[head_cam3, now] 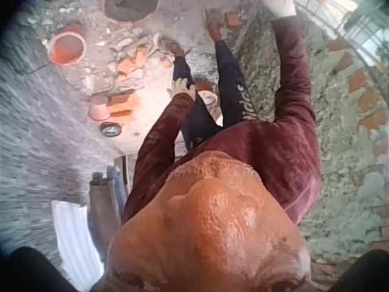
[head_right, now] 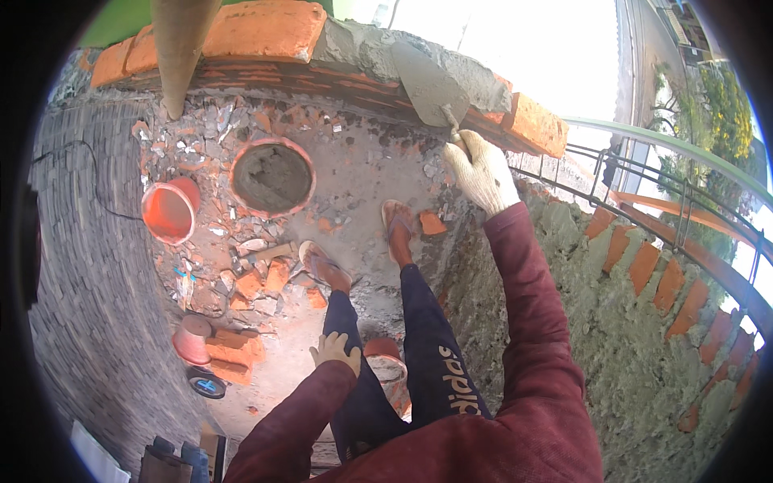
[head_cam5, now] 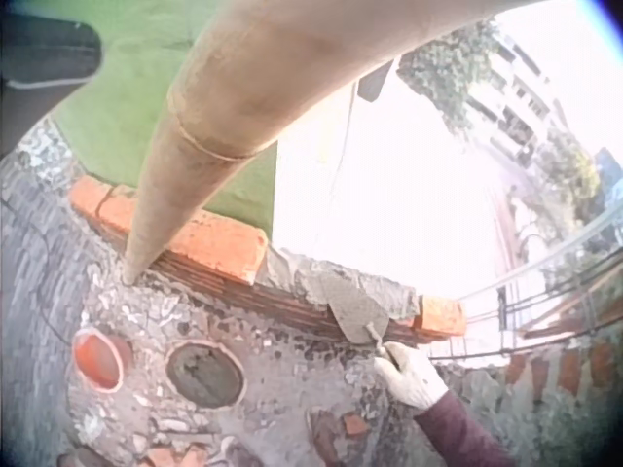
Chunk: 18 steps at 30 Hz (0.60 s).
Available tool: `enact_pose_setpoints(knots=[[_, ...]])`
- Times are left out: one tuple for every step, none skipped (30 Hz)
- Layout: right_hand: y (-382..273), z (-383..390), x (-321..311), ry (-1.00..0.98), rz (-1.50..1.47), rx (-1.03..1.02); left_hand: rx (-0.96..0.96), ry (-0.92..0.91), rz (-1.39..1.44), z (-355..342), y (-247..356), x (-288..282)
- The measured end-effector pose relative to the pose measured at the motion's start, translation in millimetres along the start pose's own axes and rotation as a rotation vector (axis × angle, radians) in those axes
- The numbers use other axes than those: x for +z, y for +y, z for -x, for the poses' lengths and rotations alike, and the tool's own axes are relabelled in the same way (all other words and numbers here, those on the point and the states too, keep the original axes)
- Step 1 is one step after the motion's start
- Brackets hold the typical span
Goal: The person scoops mortar from a bucket with a trowel, spreads it on a brick wall, and places bricks one by one. The person repeatedly applies mortar, adjusts brick positions, and taps bricks to align them while building a curved brick wall.
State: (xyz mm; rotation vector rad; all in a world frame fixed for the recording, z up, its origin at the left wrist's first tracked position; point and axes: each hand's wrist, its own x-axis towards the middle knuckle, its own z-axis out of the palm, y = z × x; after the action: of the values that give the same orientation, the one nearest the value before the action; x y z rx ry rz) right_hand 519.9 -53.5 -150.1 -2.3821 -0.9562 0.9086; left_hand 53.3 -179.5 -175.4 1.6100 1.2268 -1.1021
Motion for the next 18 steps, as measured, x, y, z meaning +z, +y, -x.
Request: enact_pose_setpoints(knots=[[7,10,-3,0.062,0.043,-0.026,-0.007,-0.011,-0.002,0,0,-1],[16,18,-1,0.121,0.109,-0.128,-0.012,-0.001,0.004,-1,-2,-1],[20,24,-2,0.185,0.182,-0.22,-0.006,0.004,0.004,-2,-2,1],[23,24,3,0.148,0.221,-0.268,0.0,0.008,0.004,-2,-2,2],[24,21,12,0.112,0.259,-0.316,-0.011,0.001,-0.003,-3,-3,2],[13,14,24,0.095,0.347,-0.323,-0.014,-0.01,-0.014,-3,-2,2],[9,2,38,0.084,0.402,-0.318,-0.018,-0.015,-0.026,-4,0,1],[2,-11,51,0.106,0.416,-0.303,-0.021,-0.025,-0.036,-4,2,-1],[-1,-21,58,0.129,0.429,-0.288,-0.024,-0.035,-0.047,-4,3,-3],[3,-27,53,0.145,0.408,-0.28,-0.027,-0.043,-0.058,-4,3,-6],[8,-31,45,0.156,0.392,-0.279,-0.028,-0.054,-0.06,-3,5,-7],[18,-30,34,0.16,0.368,-0.251,-0.028,-0.064,-0.062,-2,7,-9],[32,-26,21,0.175,0.42,-0.239,-0.028,-0.074,-0.064,-2,8,-10],[50,-21,8,0.202,0.385,-0.247,-0.025,-0.072,-0.069,-3,9,-11],[67,-16,-6,0.229,0.354,-0.255,-0.019,-0.072,-0.072,-4,9,-10],[77,-11,-19,0.242,0.377,-0.253,-0.022,-0.07,-0.067,-3,9,-8],[86,-5,-31,0.254,0.401,-0.252,-0.019,-0.07,-0.059,-2,9,-4],[91,4,-46,0.22,0.411,-0.152,-0.012,-0.076,-0.06,-4,7,-2]])
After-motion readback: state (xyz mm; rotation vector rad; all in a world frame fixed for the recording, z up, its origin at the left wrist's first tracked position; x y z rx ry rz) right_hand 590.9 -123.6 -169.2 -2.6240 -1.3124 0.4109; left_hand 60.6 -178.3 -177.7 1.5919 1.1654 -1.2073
